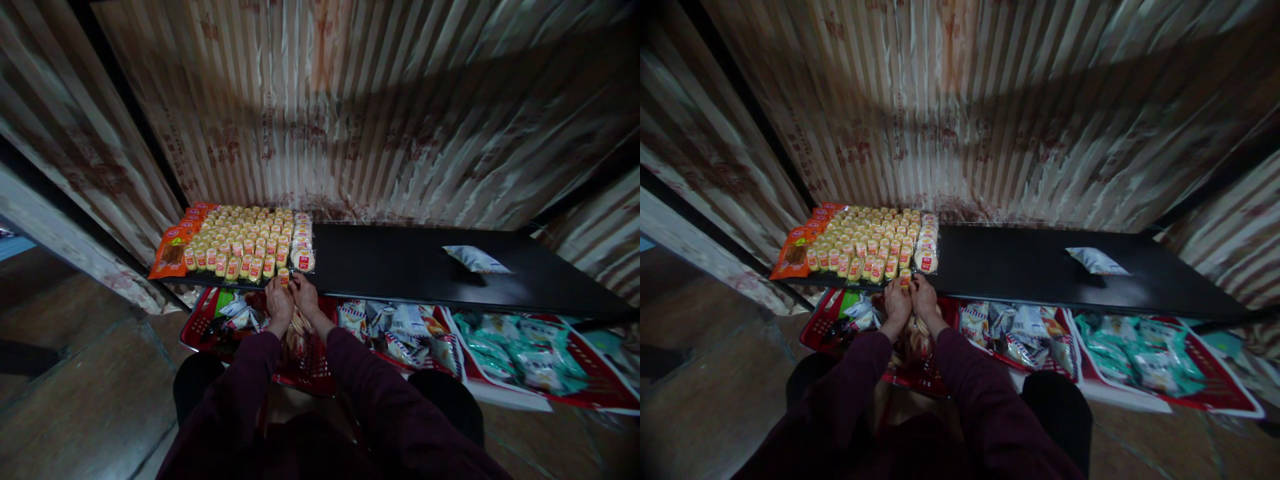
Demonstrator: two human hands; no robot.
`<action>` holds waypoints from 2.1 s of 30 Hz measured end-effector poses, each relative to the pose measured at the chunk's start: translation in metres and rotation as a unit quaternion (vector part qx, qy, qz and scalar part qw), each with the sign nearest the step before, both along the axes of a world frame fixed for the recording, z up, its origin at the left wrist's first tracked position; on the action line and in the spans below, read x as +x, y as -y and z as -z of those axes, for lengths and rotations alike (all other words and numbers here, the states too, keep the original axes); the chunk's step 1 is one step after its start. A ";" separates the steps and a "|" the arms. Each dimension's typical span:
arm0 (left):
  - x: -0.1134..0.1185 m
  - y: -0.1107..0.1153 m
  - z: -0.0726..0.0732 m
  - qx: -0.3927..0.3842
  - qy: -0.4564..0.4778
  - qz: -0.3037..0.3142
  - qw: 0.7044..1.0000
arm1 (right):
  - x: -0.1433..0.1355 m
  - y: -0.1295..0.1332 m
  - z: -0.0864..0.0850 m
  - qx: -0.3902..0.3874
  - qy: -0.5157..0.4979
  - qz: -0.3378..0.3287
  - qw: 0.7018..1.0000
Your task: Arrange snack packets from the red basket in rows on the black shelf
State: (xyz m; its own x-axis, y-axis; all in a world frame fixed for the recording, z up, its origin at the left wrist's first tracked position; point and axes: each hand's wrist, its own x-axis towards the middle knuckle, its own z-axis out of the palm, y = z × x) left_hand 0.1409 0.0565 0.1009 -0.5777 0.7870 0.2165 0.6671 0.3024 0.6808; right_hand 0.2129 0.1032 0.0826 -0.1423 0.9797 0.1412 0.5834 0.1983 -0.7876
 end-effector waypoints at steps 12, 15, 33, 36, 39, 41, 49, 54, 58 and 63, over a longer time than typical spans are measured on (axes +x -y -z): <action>-0.006 -0.006 0.022 0.146 0.083 0.024 0.986 | -0.007 0.003 0.008 0.050 -0.126 -0.016 0.991; -0.011 -0.012 0.020 0.138 0.087 0.032 0.986 | -0.011 -0.001 0.003 0.058 -0.141 -0.022 0.988; -0.025 -0.023 0.021 0.102 -0.010 0.064 0.993 | -0.020 -0.014 0.008 0.103 -0.126 -0.031 0.986; -0.027 -0.022 0.021 0.093 -0.025 0.071 0.993 | -0.021 -0.014 0.010 0.105 -0.128 -0.035 0.986; -0.026 -0.019 0.020 0.088 -0.041 0.072 0.993 | -0.021 -0.014 0.011 0.105 -0.131 -0.038 0.985; -0.025 -0.017 0.019 0.086 -0.053 0.084 0.991 | -0.020 -0.013 0.011 0.103 -0.130 -0.041 0.985; -0.025 -0.017 0.025 0.090 -0.055 0.091 0.990 | -0.019 -0.013 0.010 0.093 -0.125 -0.053 0.986; -0.026 -0.019 0.026 0.089 -0.065 0.100 0.989 | -0.018 -0.015 0.012 0.096 -0.118 -0.058 0.987; -0.025 -0.017 0.026 0.084 -0.064 0.094 0.990 | -0.016 -0.012 0.013 0.093 -0.121 -0.058 0.987; -0.025 -0.014 0.025 0.073 -0.058 0.107 0.990 | -0.016 -0.011 0.014 0.088 -0.116 -0.056 0.988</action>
State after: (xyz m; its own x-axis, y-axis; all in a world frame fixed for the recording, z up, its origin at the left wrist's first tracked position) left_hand 0.1161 0.0709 0.0757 -0.3660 0.8441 0.3918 0.7810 0.0497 0.6225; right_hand 0.1972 0.1142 0.0691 -0.1928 0.9170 0.3491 0.3586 0.3971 -0.8449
